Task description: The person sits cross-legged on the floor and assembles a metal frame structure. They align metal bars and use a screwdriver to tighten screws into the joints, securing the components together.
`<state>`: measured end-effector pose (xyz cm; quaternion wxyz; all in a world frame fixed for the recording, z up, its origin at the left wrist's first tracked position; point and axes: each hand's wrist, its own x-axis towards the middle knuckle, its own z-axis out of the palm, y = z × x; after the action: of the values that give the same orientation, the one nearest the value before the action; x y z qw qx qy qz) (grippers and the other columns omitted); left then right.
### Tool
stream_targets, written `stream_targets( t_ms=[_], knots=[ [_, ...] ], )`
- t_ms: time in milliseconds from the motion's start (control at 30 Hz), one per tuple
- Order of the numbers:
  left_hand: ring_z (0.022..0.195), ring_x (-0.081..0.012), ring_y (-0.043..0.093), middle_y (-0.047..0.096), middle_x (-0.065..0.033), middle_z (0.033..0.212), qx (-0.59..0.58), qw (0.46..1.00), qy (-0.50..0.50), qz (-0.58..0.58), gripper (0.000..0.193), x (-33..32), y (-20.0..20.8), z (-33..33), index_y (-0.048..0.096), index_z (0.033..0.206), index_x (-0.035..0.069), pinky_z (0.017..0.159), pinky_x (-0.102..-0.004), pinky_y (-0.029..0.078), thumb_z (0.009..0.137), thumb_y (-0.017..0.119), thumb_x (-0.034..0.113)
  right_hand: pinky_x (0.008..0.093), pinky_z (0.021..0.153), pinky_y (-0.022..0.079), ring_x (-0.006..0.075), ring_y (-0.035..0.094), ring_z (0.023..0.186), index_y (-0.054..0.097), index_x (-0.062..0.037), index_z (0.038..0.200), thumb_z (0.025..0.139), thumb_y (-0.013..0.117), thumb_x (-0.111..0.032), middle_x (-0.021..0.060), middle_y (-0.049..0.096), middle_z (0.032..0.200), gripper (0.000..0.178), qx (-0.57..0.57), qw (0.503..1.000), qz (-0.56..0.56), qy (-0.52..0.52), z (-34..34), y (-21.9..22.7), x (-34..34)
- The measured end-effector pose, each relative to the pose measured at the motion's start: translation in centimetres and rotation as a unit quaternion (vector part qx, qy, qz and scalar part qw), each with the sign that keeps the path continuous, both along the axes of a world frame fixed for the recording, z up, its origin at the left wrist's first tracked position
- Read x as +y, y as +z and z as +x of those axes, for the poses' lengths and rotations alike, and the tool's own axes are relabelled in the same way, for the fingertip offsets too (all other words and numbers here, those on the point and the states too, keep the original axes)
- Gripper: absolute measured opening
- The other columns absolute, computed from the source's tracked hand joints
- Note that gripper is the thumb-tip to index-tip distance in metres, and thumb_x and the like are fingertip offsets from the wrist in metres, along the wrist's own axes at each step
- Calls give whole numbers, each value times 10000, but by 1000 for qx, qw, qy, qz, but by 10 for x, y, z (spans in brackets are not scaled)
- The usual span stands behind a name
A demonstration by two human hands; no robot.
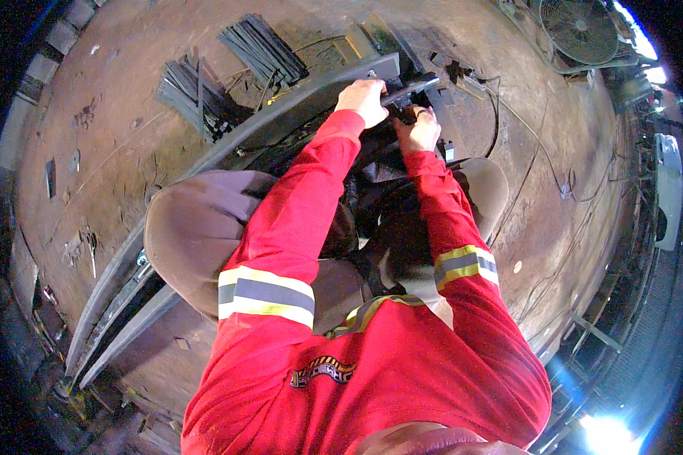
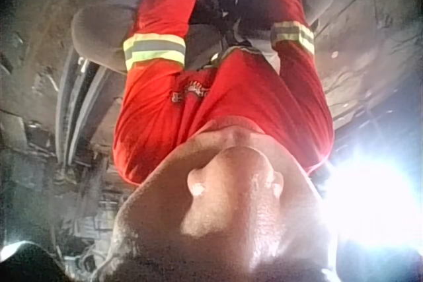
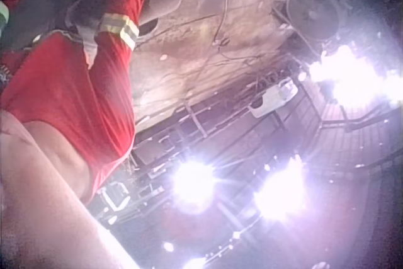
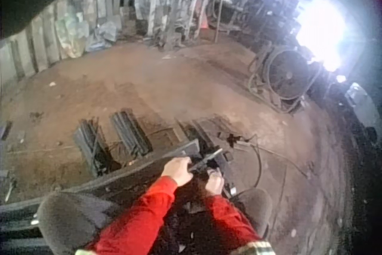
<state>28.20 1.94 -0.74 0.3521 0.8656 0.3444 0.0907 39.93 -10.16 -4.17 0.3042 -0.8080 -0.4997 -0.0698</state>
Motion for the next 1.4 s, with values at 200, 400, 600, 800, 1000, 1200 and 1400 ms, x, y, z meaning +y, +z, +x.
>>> stream_targets(
  t_ms=[200, 400, 600, 800, 1000, 1200, 1400],
  knots=[
    [961, -323, 582, 625, -149, 977, 6, 1000, 6, -2, 398, 1, 1, -2, 601, 990, 93, 834, -412, 467, 638, 721, 233, 367, 857, 462, 301, 629, 674, 648, -28, 696, 665, 732, -237, 145, 639, 696, 228, -32, 988, -71, 132, 9, 16, 7],
    [966, -320, 580, 620, -147, 995, -3, 1000, -2, 6, 418, 1, -3, -2, 596, 997, 94, 821, -414, 472, 630, 731, 243, 402, 719, 450, 326, 598, 729, 659, -32, 751, 750, 654, -232, 159, 629, 739, 200, -12, 983, -128, 134, 25, 0, 9],
    [951, -321, 589, 632, -145, 979, -10, 1000, 2, 1, 398, 2, -6, 2, 610, 989, 95, 818, -418, 475, 637, 728, 239, 460, 913, 352, 295, 520, 985, 682, -81, 868, 676, 695, -292, 130, 620, 953, 286, -163, 981, -106, -5, -11, -9, 4],
    [949, -314, 592, 634, -145, 976, -3, 1000, 4, 5, 402, 2, -5, 0, 613, 996, 92, 819, -415, 475, 638, 726, 237, 411, 892, 371, 280, 550, 955, 676, -98, 893, 613, 736, -248, 116, 635, 924, 322, -106, 988, -96, -66, -18, 11, 3],
    [933, -317, 593, 632, -142, 960, -12, 1000, -1, -2, 395, 2, -7, 1, 610, 982, 91, 818, -409, 472, 634, 726, 241, 395, 869, 387, 271, 581, 891, 653, -61, 793, 600, 747, -248, 99, 650, 855, 285, -82, 997, -10, -10, -5, -3, 0],
    [935, -317, 592, 631, -134, 962, -10, 1000, -4, 10, 394, 1, -4, 2, 603, 964, 91, 805, -410, 472, 627, 732, 249, 391, 765, 448, 299, 577, 901, 651, -34, 700, 682, 710, -294, 134, 651, 860, 268, 1, 985, -132, 110, 24, 4, 10],
    [913, -321, 600, 634, -130, 963, -17, 1000, -1, 6, 375, 3, -8, 0, 605, 953, 96, 797, -414, 478, 626, 723, 238, 438, 858, 391, 314, 518, 981, 643, -31, 857, 716, 679, -278, 136, 624, 910, 288, -65, 986, -149, 47, -3, 8, 4]
  ],
)
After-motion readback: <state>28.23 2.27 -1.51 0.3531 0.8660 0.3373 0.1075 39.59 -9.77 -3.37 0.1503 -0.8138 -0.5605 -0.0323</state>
